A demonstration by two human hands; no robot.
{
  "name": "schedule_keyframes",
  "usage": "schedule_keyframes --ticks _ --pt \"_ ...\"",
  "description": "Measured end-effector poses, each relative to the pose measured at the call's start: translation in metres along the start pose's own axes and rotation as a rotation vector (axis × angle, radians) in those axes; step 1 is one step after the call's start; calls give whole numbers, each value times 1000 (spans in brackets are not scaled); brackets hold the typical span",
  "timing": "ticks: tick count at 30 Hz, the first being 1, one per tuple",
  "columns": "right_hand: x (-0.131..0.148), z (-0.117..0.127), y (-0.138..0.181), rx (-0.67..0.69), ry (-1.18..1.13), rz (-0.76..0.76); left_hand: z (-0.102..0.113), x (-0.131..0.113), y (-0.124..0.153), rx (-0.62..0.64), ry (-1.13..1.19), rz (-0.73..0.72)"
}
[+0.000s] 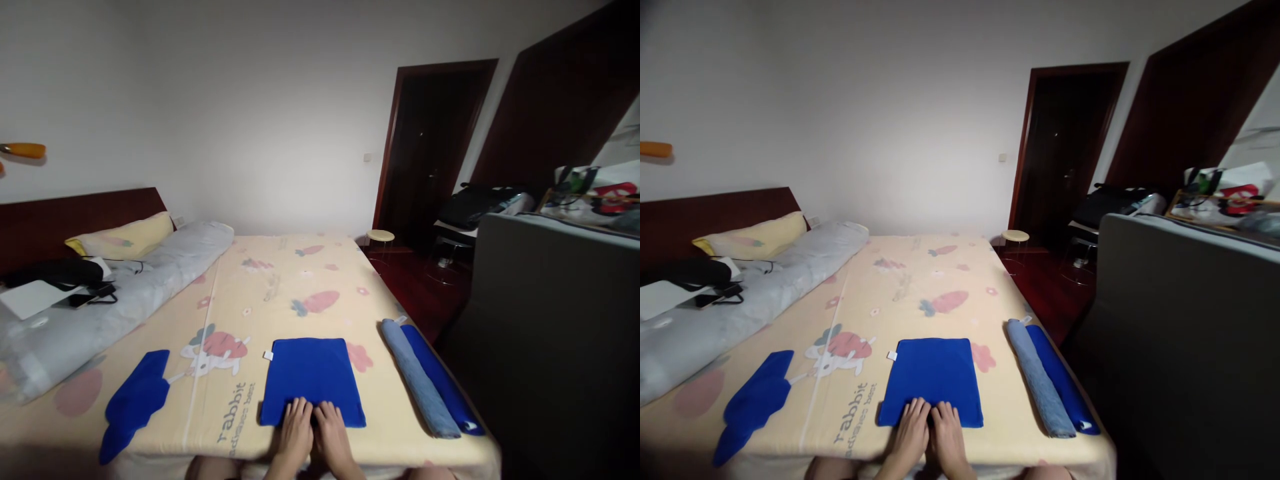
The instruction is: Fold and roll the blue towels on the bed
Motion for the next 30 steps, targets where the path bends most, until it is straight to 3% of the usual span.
schedule_keyframes --ticks 2,7,10,15,18,24,27,30 --pt "-9 5 3 20 5 -13 4 12 2 -19 -12 15" --pt "-73 38 33 10 96 35 38 83 19 -184 -72 30" --pt "-95 45 44 9 140 65 48 102 25 -245 -92 -26" --pt "-85 52 30 -28 220 5 57 86 18 -278 -75 -48" --pt "-76 62 19 21 168 -23 67 80 14 -236 -51 -25" --pt "-89 70 12 102 106 -172 78 98 7 -81 0 120" --pt "-88 62 9 33 188 -164 82 97 3 -163 -52 205" --pt "-62 46 4 -70 248 -68 73 73 3 -264 -90 218"
Point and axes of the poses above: each hand's wrist, its own y-axis away from the middle knuckle, its own z-axis out of the back of the hand, x = y × z, the point moved 5 cm from there along -y, towards the middle knuckle, and after that the axes turned 8 degrees about z, right-handed, at the moved point
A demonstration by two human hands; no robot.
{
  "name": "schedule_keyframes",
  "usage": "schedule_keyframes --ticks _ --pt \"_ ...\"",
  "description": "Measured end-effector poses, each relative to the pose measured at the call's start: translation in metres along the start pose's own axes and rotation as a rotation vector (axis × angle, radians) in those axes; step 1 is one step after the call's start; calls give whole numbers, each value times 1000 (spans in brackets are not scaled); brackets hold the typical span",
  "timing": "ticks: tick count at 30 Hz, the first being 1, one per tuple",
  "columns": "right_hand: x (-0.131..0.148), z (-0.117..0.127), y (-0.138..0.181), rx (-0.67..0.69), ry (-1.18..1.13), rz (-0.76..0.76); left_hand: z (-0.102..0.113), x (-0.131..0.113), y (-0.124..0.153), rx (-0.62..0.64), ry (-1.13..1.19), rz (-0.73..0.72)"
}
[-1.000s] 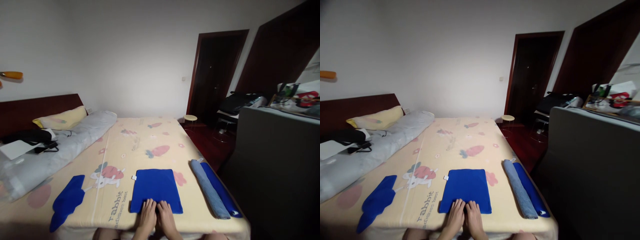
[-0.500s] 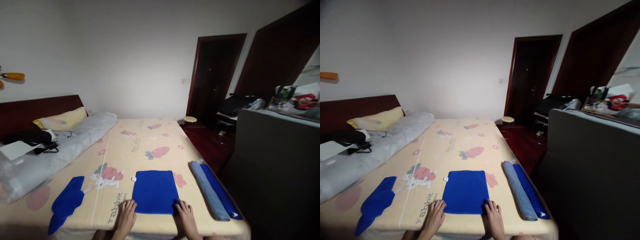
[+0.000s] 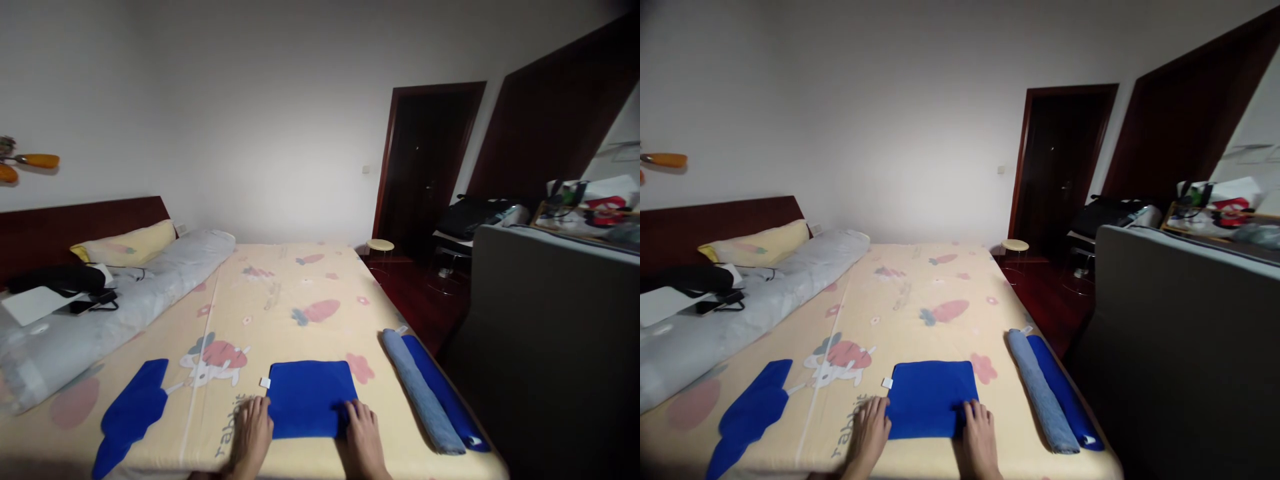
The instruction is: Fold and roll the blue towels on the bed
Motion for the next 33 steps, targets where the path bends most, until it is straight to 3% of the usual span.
schedule_keyframes --ticks 2,5,7,9,13,16,22,27,30,33 --pt "34 -10 -1 4 -74 115 -17 -26 11 39 18 -94" --pt "75 -23 -1 77 -202 206 -52 -57 28 217 50 -238" --pt "78 -28 2 107 -209 193 -68 -56 32 282 35 -245" --pt "59 -28 7 109 -151 162 -71 -38 31 276 -3 -213" --pt "-4 -19 23 42 2 139 -56 15 22 148 -68 -134" --pt "-28 -11 28 7 42 144 -46 33 17 55 -42 -131" --pt "-17 6 7 35 6 70 -20 14 12 4 50 -191" --pt "-21 17 -7 105 -80 35 8 10 3 120 52 -145" --pt "-27 14 -8 108 -71 -13 9 14 -3 158 -23 -63" --pt "-24 9 -7 33 -23 -58 4 9 -3 64 -46 -1"
Point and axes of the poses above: each hand's wrist, its own y-axis away from the middle knuckle, its own z-axis out of the back of the hand, x = y × z, the point moved 5 cm from there along -y, towards the middle knuckle, and after that the axes turned 8 degrees about z, right-handed, at the moved point
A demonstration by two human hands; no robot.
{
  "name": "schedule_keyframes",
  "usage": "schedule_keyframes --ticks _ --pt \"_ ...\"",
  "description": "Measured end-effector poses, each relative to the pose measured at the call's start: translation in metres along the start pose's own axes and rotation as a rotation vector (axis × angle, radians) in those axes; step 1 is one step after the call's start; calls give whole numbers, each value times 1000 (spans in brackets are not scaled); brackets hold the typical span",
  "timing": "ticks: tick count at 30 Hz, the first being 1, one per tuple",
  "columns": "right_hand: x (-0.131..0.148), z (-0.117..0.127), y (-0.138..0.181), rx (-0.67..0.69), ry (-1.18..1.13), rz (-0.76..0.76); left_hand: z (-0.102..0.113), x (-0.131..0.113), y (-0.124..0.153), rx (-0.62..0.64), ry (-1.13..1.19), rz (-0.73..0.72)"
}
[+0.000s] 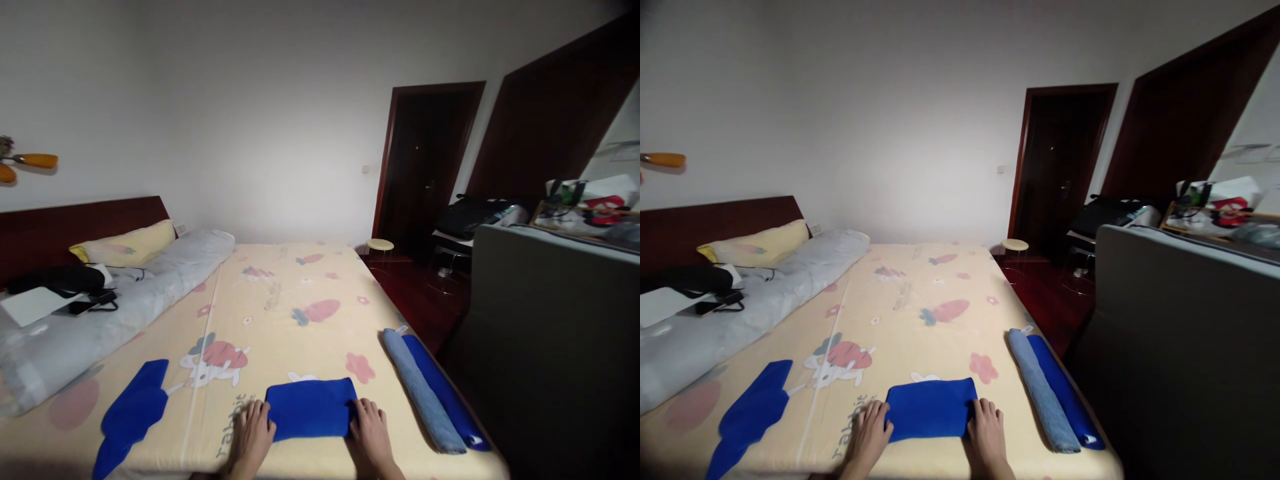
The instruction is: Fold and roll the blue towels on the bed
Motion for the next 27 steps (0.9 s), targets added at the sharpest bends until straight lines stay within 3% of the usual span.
schedule_keyframes --ticks 2,4,7,10,13,21,27 --pt "15 -3 1 -70 10 35 -7 -13 5 -43 23 -3" --pt "40 -7 2 -86 -38 125 -18 -34 14 -27 76 -95" --pt "81 -17 2 3 -164 232 -38 -69 30 70 138 -276" --pt "100 -26 4 104 -222 252 -56 -80 37 149 130 -299" --pt "89 -31 10 153 -190 291 -65 -63 36 169 105 -279" --pt "-9 -25 32 25 -23 239 -44 10 23 -6 26 -190" --pt "-7 -2 15 32 -60 172 -25 9 12 -30 76 -214"
Point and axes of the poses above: each hand's wrist, its own y-axis away from the middle knuckle, its own z-axis out of the back of the hand, x = y × z, the point moved 5 cm from there along -y, towards the middle knuckle, and after that the axes turned 8 degrees about z, right-handed, at the moved point
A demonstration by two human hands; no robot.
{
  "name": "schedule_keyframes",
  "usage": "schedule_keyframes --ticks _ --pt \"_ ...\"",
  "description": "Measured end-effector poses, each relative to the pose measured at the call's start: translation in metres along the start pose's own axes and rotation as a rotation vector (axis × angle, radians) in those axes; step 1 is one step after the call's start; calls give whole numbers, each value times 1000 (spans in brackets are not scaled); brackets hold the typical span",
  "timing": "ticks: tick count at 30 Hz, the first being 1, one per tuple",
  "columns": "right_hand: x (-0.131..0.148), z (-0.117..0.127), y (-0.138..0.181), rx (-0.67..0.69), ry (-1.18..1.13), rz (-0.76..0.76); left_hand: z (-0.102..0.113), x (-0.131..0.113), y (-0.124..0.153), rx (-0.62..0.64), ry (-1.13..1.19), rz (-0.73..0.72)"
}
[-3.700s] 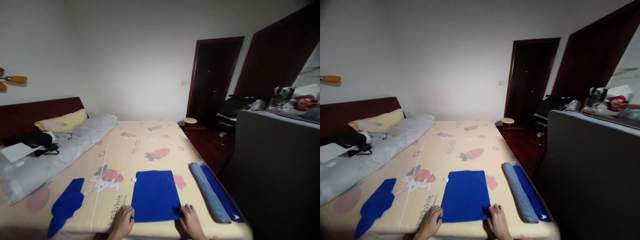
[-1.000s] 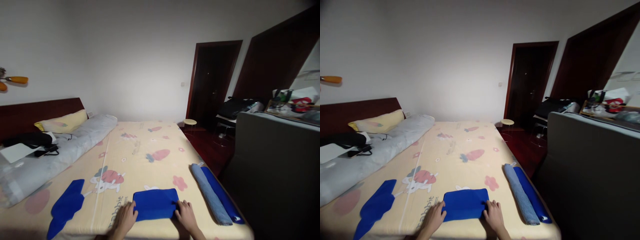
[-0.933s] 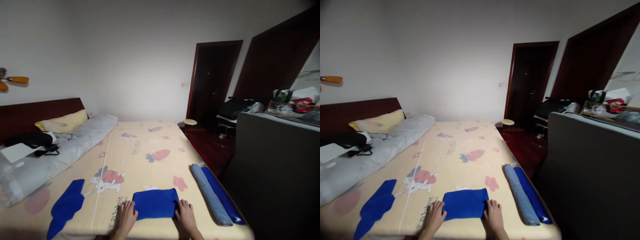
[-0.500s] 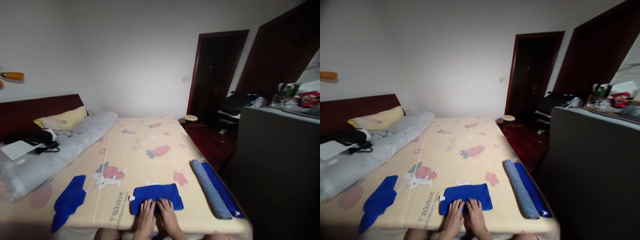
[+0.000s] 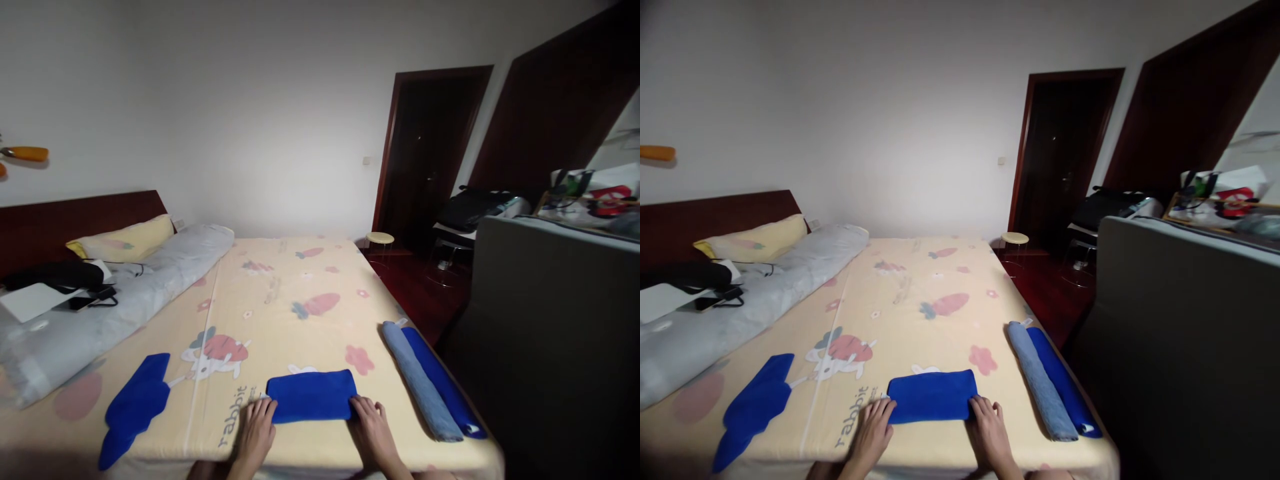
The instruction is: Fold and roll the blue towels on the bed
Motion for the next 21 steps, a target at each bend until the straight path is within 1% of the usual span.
schedule_keyframes --ticks 3,6,8,10,12,14,17,19,21 --pt "6 12 -16 93 -24 -91 19 -6 -7 -8 27 7" --pt "7 16 -27 136 -13 -133 33 -7 -13 61 -1 55" --pt "7 14 -31 145 -6 -150 33 -6 -17 152 -65 120" --pt "8 9 -32 155 2 -171 28 -4 -19 228 -135 181" --pt "10 6 -32 158 17 -197 22 -4 -22 260 -173 218" --pt "13 5 -31 151 38 -226 20 -5 -23 243 -183 242" --pt "21 8 -31 98 94 -256 24 -14 -23 159 -195 256" --pt "34 9 -34 31 112 -227 26 -28 -21 115 -170 217" --pt "55 6 -39 -20 76 -154 20 -50 -19 126 -111 145"
Point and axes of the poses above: each hand's wrist, its own y-axis away from the middle knuckle, its own z-axis out of the back of the hand, x = y × z, the point moved 5 cm from there along -y, towards the middle knuckle, and after that the axes turned 8 degrees about z, right-handed, at the moved point
